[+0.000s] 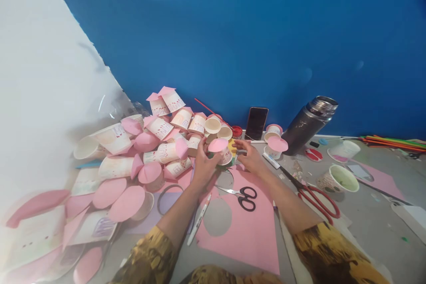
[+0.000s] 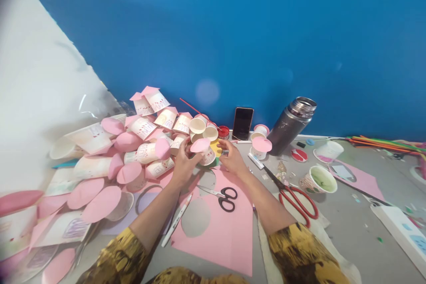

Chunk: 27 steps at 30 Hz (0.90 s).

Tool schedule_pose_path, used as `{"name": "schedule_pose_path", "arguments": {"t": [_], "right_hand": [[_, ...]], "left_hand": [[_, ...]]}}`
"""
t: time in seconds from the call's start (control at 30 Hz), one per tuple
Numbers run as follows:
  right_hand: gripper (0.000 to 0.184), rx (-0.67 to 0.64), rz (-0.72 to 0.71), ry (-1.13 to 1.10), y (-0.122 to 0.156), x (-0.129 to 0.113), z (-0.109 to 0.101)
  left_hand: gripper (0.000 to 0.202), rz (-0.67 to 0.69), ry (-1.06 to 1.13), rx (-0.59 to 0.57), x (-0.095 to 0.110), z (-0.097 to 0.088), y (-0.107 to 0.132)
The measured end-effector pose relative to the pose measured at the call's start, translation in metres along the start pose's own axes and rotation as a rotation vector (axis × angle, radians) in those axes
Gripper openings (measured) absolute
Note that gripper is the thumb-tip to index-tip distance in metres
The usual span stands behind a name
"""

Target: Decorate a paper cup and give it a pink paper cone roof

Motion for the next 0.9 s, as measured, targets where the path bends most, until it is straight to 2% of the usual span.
{"name": "schedule_pose_path", "arguments": {"t": [0.2,0.33,0.5,0.67,0.77,0.9], "right_hand": [[0.031,0.051,-0.106,0.139,0.012,-0.036,-0.006],[0.018,0.086,-0.215,0.260,0.025,-0.064,-0.010],[0.025,0.147,-0.294,0.341,0.036,-0.089,-0.024],[0.026,0.227,-0.270,0.489,0.043,-0.110,-0.043],[0.026,0.219,-0.240,0.602,0.049,-0.125,-0.048],[0.026,0.113,-0.196,0.768,0.058,-0.143,-0.044]], "left_hand": [[0.072,-0.117,0.285,-0.003,0.022,-0.009,0.002],[0.061,-0.224,0.386,-0.090,0.035,0.003,0.011],[0.048,-0.247,0.397,-0.228,0.055,0.018,0.022],[0.056,-0.203,0.460,-0.328,0.073,0.010,0.020],[0.057,-0.237,0.555,-0.323,0.079,0.004,0.012],[0.053,-0.287,0.567,-0.353,0.081,0.012,0.008]]}}
Point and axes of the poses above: each hand's wrist, its own y-axis away from the middle knuckle, its own z-axis out of the palm, x = y × z, the point moved 8 cm from there along -y, towards the middle knuckle, and after that the axes turned 2 degrees about x, right-handed, at the moved point
